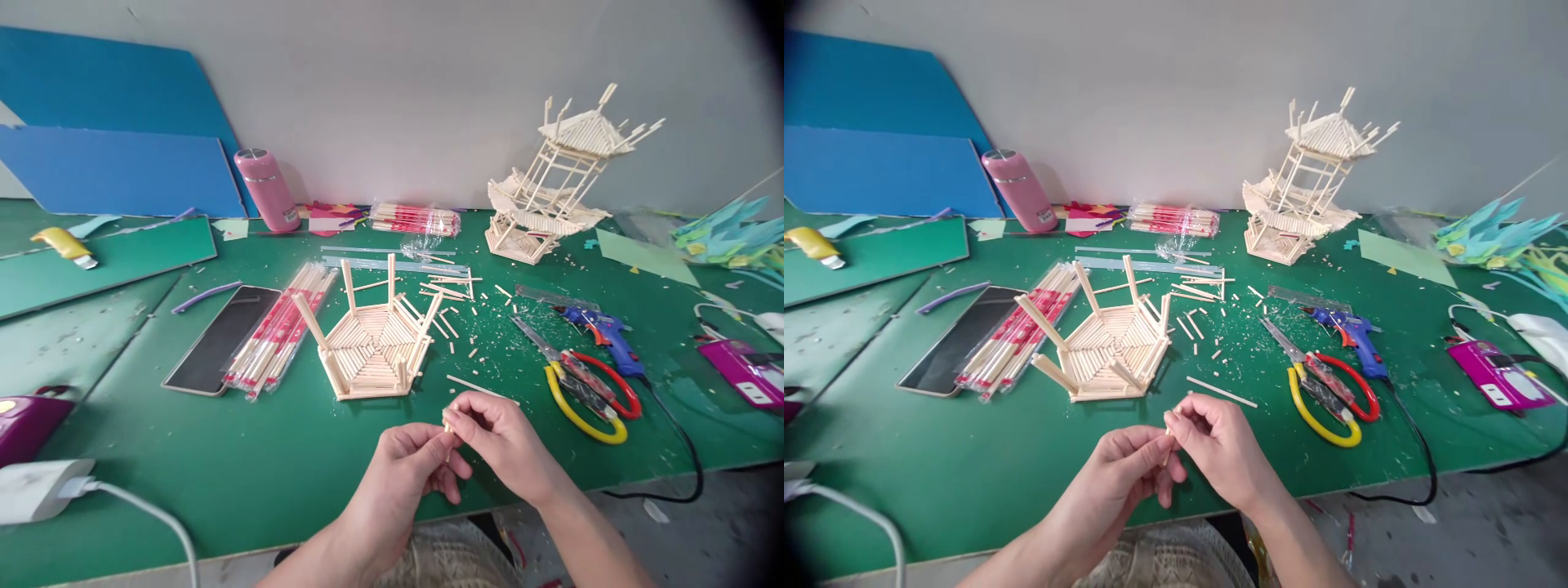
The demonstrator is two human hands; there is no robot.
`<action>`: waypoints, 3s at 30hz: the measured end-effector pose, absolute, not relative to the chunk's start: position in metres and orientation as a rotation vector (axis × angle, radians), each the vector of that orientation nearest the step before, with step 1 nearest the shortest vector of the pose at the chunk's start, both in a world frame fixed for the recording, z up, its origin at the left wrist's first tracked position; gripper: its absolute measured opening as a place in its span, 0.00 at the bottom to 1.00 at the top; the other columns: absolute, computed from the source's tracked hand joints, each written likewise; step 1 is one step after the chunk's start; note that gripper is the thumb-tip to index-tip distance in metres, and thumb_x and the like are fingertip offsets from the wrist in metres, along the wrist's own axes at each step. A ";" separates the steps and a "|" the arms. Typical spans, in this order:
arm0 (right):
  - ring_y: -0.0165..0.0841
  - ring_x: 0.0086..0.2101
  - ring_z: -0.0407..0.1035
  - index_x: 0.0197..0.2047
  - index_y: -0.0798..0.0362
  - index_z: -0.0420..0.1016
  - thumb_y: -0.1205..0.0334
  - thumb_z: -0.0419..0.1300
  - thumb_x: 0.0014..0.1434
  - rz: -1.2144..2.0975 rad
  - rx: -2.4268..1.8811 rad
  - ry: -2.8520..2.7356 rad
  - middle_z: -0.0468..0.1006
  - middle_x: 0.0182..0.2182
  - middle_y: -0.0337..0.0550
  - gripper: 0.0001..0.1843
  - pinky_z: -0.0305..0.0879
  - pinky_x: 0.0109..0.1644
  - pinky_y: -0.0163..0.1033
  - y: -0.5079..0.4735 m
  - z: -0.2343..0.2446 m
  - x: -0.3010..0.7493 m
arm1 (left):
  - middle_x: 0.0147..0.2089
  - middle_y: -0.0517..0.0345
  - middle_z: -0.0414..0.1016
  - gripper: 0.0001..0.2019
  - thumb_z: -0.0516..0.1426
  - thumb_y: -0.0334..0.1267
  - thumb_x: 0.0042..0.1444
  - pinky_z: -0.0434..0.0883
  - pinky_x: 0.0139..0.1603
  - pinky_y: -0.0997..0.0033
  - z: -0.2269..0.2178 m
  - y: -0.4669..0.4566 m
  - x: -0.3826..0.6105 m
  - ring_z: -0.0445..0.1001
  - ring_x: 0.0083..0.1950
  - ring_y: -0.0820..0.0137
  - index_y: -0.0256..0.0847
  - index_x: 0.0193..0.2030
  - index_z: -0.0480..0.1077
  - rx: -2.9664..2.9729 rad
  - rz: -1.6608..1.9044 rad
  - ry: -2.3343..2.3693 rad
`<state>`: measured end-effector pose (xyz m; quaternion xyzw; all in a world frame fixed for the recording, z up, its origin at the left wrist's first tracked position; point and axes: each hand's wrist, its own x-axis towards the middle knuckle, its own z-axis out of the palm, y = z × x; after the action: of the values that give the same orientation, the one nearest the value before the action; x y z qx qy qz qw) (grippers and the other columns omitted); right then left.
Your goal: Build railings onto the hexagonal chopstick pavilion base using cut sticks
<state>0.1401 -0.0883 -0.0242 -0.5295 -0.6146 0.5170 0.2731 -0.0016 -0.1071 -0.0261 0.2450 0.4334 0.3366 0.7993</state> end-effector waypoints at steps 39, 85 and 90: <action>0.36 0.28 0.70 0.29 0.53 0.71 0.70 0.50 0.58 0.288 -1.814 -2.572 0.73 0.25 0.44 0.11 0.58 0.29 0.39 -0.083 -0.029 0.126 | 0.33 0.55 0.73 0.08 0.54 0.33 0.53 0.66 0.37 0.71 -0.032 -0.051 -0.112 0.71 0.37 0.65 0.43 0.29 0.74 1.920 0.724 1.320; 0.27 0.33 0.70 0.39 0.51 0.76 0.66 0.56 0.57 0.495 -1.050 -2.199 0.77 0.33 0.38 0.08 0.67 0.36 0.33 0.044 0.071 0.119 | 0.21 0.65 0.64 0.10 0.60 0.44 0.45 0.56 0.27 0.72 0.062 0.051 -0.110 0.59 0.25 0.73 0.40 0.21 0.70 1.473 0.507 1.277; 0.28 0.33 0.70 0.40 0.52 0.75 0.66 0.55 0.58 0.468 -1.027 -2.239 0.76 0.34 0.40 0.09 0.67 0.35 0.34 0.048 0.068 0.116 | 0.22 0.64 0.66 0.11 0.59 0.45 0.46 0.58 0.29 0.72 0.062 0.052 -0.113 0.61 0.25 0.73 0.40 0.22 0.71 1.493 0.497 1.262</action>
<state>0.1155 0.0478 0.0676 -0.3892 -0.8485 0.1774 0.3117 -0.1128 0.0524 0.0619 0.6262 0.5292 0.2083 0.5333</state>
